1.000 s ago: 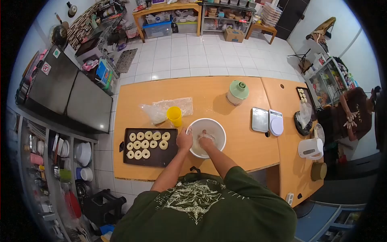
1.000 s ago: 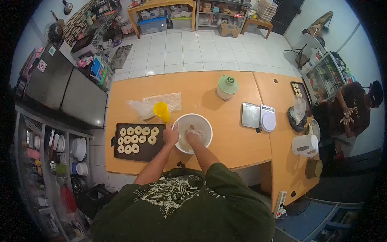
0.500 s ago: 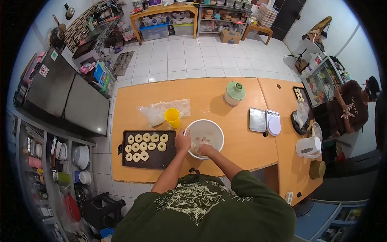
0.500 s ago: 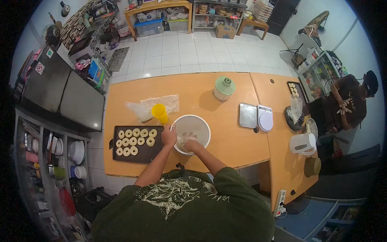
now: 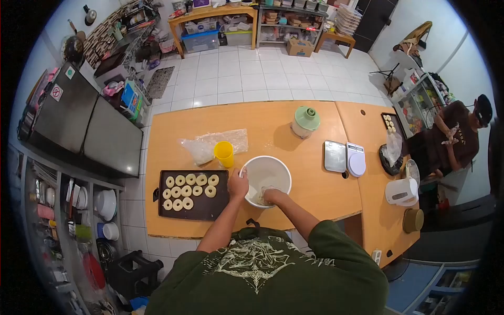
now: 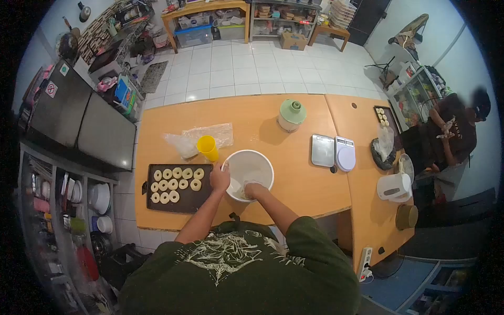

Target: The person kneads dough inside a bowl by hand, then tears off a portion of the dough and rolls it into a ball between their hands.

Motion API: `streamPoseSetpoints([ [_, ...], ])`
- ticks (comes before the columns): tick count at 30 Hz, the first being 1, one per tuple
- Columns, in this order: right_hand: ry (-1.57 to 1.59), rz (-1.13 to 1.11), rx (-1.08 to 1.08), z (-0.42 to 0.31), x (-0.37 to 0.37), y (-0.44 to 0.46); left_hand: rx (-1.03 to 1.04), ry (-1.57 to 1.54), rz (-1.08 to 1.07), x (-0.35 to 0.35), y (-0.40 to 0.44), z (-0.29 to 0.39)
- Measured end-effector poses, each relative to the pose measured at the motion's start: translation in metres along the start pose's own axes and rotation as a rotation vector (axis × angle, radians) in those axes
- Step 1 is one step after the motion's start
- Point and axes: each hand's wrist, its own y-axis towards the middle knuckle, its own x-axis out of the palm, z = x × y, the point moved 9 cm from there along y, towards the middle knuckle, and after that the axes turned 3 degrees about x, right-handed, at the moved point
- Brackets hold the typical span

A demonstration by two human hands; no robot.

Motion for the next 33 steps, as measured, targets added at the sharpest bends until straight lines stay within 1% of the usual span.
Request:
streamPoseSetpoints([
  [2,-0.009,0.056,0.116,0.005,-0.001,-0.002,-0.005,-0.009,-0.027,-0.003,-0.002,0.005],
  [3,-0.008,0.056,0.118,0.004,-0.004,-0.002,-0.005,-0.009,-0.028,-0.002,-0.002,0.004],
  [5,0.048,-0.037,0.163,0.004,-0.005,-0.002,-0.01,-0.004,-0.035,0.0,-0.001,0.003],
  [6,0.047,-0.038,0.162,0.003,-0.002,0.001,-0.011,-0.004,-0.034,0.0,0.0,0.003],
  [8,0.093,0.044,0.179,0.003,-0.004,0.006,-0.013,-0.002,-0.025,0.001,-0.001,0.002],
  [9,0.092,0.043,0.179,0.009,0.003,0.016,-0.014,-0.002,-0.025,0.0,-0.001,0.003],
  [11,-0.045,-0.048,-0.028,0.006,0.03,0.042,0.006,-0.002,-0.031,-0.004,-0.002,0.007],
  [12,-0.047,-0.051,-0.031,0.003,0.026,0.037,0.002,-0.002,-0.029,-0.003,-0.003,0.006],
  [14,0.012,0.053,0.087,0.004,0.002,0.026,0.009,-0.009,-0.02,-0.001,-0.001,0.004],
  [15,0.009,0.056,0.084,0.002,0.0,0.029,0.009,-0.01,-0.016,-0.001,0.001,0.003],
  [17,0.041,0.132,0.118,0.012,0.004,0.041,0.011,0.012,0.003,-0.001,-0.001,0.003],
  [18,0.044,0.132,0.122,0.02,0.014,0.05,0.014,0.013,-0.001,-0.001,-0.002,0.003],
  [20,0.113,0.189,0.033,0.033,0.028,0.069,0.01,0.002,-0.016,-0.001,-0.001,0.003],
  [21,0.114,0.191,0.036,0.047,0.031,0.073,0.014,0.001,-0.018,-0.001,-0.001,0.005],
  [23,0.586,0.032,0.063,0.074,0.042,0.077,0.002,-0.002,-0.008,-0.004,-0.002,0.006],
  [24,0.586,0.03,0.066,0.077,0.037,0.076,0.0,-0.003,-0.01,-0.003,-0.002,0.005],
  [26,-0.125,0.373,-0.165,0.053,-0.005,0.064,0.007,0.006,-0.002,-0.003,-0.002,0.005],
  [27,-0.125,0.374,-0.163,0.049,-0.004,0.059,0.009,0.005,-0.004,-0.003,-0.001,0.004],
  [29,0.161,0.231,-0.126,0.042,0.009,0.055,0.001,0.001,0.0,-0.002,0.0,0.003],
  [30,0.158,0.232,-0.124,0.033,0.004,0.048,0.001,-0.003,-0.001,-0.001,0.0,0.003],
  [32,0.253,0.202,-0.02,0.012,-0.009,0.025,0.014,0.003,-0.006,0.001,-0.001,0.0],
  [33,0.25,0.198,-0.022,-0.006,-0.022,0.009,0.009,0.001,-0.004,0.001,0.0,-0.001],
])
